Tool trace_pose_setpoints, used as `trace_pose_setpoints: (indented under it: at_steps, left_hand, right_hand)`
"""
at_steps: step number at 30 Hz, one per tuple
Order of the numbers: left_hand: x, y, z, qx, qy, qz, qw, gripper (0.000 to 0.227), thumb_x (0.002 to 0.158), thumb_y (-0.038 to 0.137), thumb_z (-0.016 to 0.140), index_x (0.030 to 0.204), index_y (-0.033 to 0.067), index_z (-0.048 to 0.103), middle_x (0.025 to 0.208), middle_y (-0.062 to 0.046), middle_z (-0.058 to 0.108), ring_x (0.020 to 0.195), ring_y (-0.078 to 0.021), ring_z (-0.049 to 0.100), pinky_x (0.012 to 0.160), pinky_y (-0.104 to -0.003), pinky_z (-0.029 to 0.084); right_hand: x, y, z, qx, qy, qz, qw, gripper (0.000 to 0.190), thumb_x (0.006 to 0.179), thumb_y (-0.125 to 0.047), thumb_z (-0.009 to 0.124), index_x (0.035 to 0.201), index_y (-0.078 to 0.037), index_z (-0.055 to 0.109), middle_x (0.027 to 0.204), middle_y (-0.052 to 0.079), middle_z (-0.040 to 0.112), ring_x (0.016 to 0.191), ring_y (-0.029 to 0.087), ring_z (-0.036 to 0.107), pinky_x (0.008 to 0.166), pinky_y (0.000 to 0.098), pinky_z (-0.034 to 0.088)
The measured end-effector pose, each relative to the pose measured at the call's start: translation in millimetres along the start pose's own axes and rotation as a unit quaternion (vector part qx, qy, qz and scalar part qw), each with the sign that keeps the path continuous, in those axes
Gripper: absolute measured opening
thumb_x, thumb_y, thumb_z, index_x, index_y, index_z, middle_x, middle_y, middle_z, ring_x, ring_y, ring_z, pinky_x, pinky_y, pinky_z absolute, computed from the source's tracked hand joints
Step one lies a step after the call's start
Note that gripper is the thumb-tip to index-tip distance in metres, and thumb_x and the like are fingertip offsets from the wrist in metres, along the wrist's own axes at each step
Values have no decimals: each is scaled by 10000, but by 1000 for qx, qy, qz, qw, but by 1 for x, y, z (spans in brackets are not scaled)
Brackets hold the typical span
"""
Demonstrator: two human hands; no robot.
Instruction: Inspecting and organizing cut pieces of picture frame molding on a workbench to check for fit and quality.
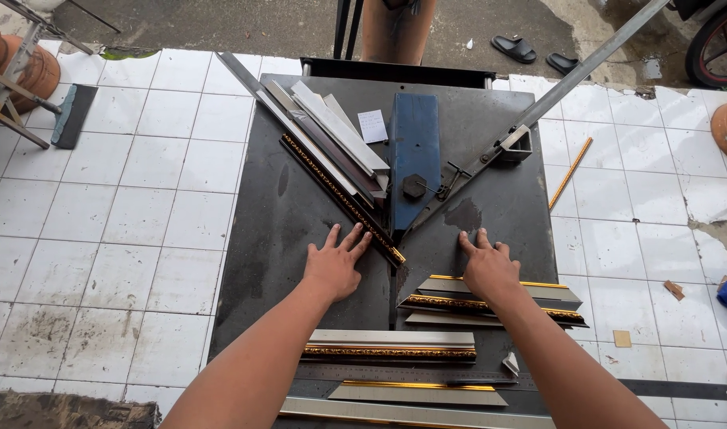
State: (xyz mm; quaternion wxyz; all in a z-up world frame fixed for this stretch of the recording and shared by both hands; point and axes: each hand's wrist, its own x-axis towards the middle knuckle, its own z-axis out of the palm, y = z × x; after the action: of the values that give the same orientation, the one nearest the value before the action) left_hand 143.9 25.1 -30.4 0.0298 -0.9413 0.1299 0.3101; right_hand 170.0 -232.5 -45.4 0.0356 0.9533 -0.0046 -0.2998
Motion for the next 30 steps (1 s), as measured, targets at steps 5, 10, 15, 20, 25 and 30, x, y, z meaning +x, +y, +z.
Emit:
trace_pose_setpoints:
  at_steps: [5,10,15,20,25,30]
  left_hand:
    - [23,-4,-11,9,1,-8,1000,722,783,257,381,1416,279,36,1484,35,4,1342,-318,90,907,-587,316]
    - [45,-10,-15,22,5,-19,1000,730,771,290,396,1413,283,47,1482,37,13,1336,-326,113,911,-602,316]
    - [48,-8,-23,17,-22,-26,999,752,758,299,412,1416,264,49,1484,33,2,1332,-342,121,911,-604,325]
    - [34,-2,-20,11,-32,-28,999,756,762,302,419,1417,259,43,1485,29,-8,1333,-350,113,910,-602,327]
    - [11,6,-17,4,-37,-24,999,768,757,267,436,1420,239,50,1486,7,3,1331,-359,112,910,-589,335]
    - [1,11,-9,7,-40,-22,999,768,760,269,442,1421,235,51,1487,0,3,1329,-364,117,899,-590,346]
  right_hand:
    - [34,9,1,-10,27,-2,1000,678,789,-122,453,1398,-305,216,1441,86,244,1253,390,310,847,577,405]
    - [53,8,-6,-13,33,-5,999,679,788,-119,440,1396,-315,211,1443,66,243,1253,378,314,845,571,412]
    - [58,10,-5,-6,17,-6,1000,690,790,-148,459,1401,-316,186,1459,58,198,1266,382,276,858,572,399]
    - [35,3,-9,-1,2,2,1000,684,796,-158,441,1408,-296,169,1468,59,163,1279,373,250,877,562,391]
    - [6,-6,-6,5,11,11,1000,611,837,-244,418,1405,-285,196,1463,74,179,1278,371,257,885,558,386]
    - [-9,-16,5,9,25,12,1000,573,854,-285,386,1398,-176,243,1437,141,230,1241,402,305,869,602,367]
